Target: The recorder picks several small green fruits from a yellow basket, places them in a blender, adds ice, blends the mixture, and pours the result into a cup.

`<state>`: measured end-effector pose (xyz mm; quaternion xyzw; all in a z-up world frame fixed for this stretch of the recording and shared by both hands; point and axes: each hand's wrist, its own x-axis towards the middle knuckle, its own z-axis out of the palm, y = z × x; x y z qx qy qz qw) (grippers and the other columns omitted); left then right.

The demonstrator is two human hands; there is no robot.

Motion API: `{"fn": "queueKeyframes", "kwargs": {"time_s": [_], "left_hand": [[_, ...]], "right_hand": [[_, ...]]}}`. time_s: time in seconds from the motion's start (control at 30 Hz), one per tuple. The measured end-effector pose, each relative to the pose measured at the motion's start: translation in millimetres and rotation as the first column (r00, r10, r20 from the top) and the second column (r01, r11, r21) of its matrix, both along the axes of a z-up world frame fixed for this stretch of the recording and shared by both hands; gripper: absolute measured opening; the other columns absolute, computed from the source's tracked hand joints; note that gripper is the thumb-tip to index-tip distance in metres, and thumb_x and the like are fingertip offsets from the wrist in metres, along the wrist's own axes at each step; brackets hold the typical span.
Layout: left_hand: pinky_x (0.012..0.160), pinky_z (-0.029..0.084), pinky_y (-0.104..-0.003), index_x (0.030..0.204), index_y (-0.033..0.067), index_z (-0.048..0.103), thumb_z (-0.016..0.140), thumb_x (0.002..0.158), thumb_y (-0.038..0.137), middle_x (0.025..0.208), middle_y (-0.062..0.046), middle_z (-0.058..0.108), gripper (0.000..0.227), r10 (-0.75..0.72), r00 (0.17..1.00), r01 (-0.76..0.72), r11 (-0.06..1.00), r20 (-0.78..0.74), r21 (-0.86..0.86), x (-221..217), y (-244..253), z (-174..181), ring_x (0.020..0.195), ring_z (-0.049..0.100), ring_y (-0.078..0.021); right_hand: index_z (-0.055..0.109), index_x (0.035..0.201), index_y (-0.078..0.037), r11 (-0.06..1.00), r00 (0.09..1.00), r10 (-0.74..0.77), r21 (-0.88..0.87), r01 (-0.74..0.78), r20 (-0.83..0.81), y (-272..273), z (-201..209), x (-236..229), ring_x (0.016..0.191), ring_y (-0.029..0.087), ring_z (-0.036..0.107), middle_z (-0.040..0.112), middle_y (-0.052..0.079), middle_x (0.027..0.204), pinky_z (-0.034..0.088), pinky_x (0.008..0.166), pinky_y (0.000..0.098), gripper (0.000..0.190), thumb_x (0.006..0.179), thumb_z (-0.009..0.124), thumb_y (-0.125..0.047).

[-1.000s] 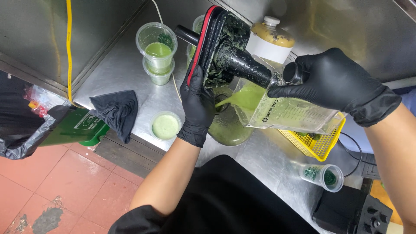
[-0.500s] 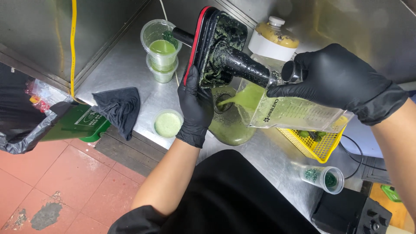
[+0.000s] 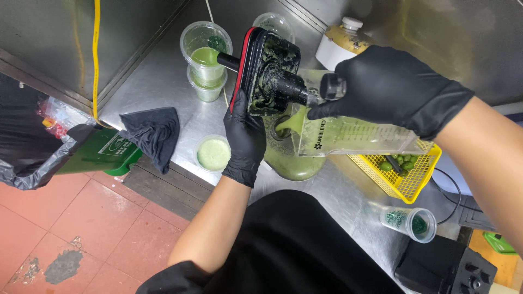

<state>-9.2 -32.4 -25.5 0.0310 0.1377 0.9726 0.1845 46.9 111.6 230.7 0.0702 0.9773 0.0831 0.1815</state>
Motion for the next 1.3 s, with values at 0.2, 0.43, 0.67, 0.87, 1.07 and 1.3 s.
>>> {"fn": "queueKeyframes", "kwargs": {"time_s": [0.2,0.43,0.67,0.87,1.07,1.3], "left_hand": [[0.112,0.044,-0.036,0.143,-0.0027,0.056,0.055,0.109,0.020,0.136,-0.011,0.065,0.041,0.013,1.000,-0.013,1.000,0.015,-0.014,0,-9,1,0.126,0.060,-0.0203],[0.112,0.044,-0.037,0.141,-0.0027,0.057,0.053,0.110,0.021,0.136,-0.012,0.064,0.039,0.037,0.996,-0.038,0.999,0.085,0.010,1,-9,-25,0.126,0.060,-0.0216],[0.112,0.044,-0.036,0.139,-0.0005,0.058,0.055,0.108,0.021,0.135,-0.010,0.065,0.038,0.038,0.998,-0.037,0.999,0.059,-0.018,-3,-3,-23,0.125,0.060,-0.0202],[0.115,0.042,-0.036,0.144,-0.0052,0.058,0.057,0.111,0.017,0.138,-0.012,0.064,0.040,0.011,0.984,-0.051,0.975,-0.179,-0.217,9,23,-17,0.128,0.058,-0.0199],[0.130,0.032,-0.041,0.149,-0.0015,0.055,0.064,0.108,0.017,0.157,-0.019,0.055,0.046,-0.193,0.581,-0.517,0.662,-0.791,-0.542,58,46,39,0.154,0.043,-0.0299],[0.132,0.028,-0.054,0.151,0.0165,0.053,0.075,0.097,0.028,0.165,-0.017,0.036,0.060,-0.505,0.016,-0.546,0.719,-0.863,-0.431,140,86,34,0.158,0.032,-0.0422]], "right_hand": [[0.078,0.085,-0.010,0.995,0.995,0.102,0.004,-0.102,0.013,-6,-13,-13,0.073,0.037,0.071,0.072,0.017,0.075,0.056,0.072,0.0483,0.064,0.076,0.071,-0.072],[0.077,0.078,-0.005,0.987,0.986,0.155,0.020,-0.157,0.054,-15,-20,-21,0.070,0.038,0.070,0.069,0.022,0.072,0.056,0.070,0.0485,0.069,0.078,0.071,-0.074],[0.077,0.080,-0.006,0.982,0.980,0.190,0.021,-0.189,-0.051,-4,-23,-11,0.069,0.039,0.069,0.068,0.023,0.073,0.055,0.068,0.0478,0.066,0.078,0.074,-0.072],[0.078,0.087,-0.010,0.983,0.980,0.020,-0.174,-0.055,-0.200,49,-46,52,0.068,0.037,0.068,0.072,0.017,0.075,0.053,0.069,0.0466,0.056,0.081,0.076,-0.066],[0.075,0.101,-0.003,0.903,0.846,-0.278,-0.424,0.068,-0.456,109,-101,167,0.069,0.025,0.070,0.073,0.014,0.083,0.054,0.069,0.0371,0.049,0.082,0.086,-0.046],[0.069,0.103,0.005,-0.074,0.456,-0.890,-0.989,-0.125,0.009,157,-271,330,0.091,0.021,0.069,0.071,0.011,0.095,0.053,0.085,0.0349,0.016,0.092,0.064,-0.007]]}}
